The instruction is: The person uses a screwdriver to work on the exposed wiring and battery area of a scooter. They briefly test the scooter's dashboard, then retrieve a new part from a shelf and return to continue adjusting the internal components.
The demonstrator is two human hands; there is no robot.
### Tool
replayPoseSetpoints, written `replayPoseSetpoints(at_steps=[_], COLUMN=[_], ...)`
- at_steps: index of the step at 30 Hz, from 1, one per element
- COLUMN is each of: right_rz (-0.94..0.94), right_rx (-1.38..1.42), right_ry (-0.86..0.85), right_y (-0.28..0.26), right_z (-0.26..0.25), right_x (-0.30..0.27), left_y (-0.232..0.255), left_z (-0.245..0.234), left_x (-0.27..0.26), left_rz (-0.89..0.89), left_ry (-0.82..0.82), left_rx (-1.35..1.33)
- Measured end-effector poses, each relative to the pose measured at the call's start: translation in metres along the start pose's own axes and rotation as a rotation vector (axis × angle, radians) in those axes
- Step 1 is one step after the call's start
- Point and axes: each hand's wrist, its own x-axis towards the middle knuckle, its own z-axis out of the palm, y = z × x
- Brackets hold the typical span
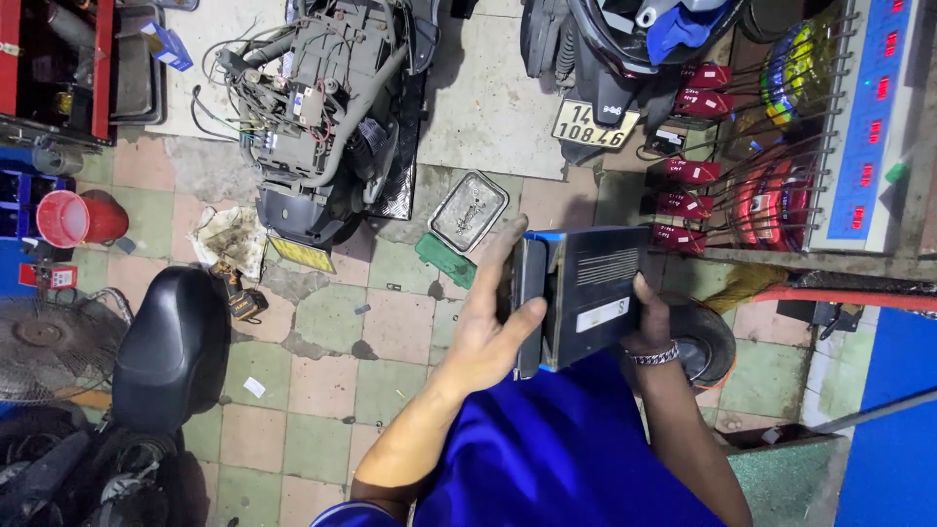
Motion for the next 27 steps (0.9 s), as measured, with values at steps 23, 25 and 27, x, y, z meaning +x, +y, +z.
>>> replayPoseSetpoints(at_steps=[23, 25, 27], right_rz=[-0.251, -0.335, -0.413], right_rx=[-0.405, -0.394, -0.379], right_ry=[-0.008, 0.042, 0.096], right_y=[-0.019, -0.024, -0.038], right_z=[0.029, 0.018, 0.025], right_x=[-0.026, -0.026, -0.034], left_y=[0.047, 0.02, -0.024], left_z=[0.008, 0.002, -0.009], left_x=[0.031, 0.035, 0.038], left_rz=[-0.33, -0.416, -0.517], left_ry=[-0.078, -0.049, -0.023], left_rx=[0.688, 0.595, 0.513])
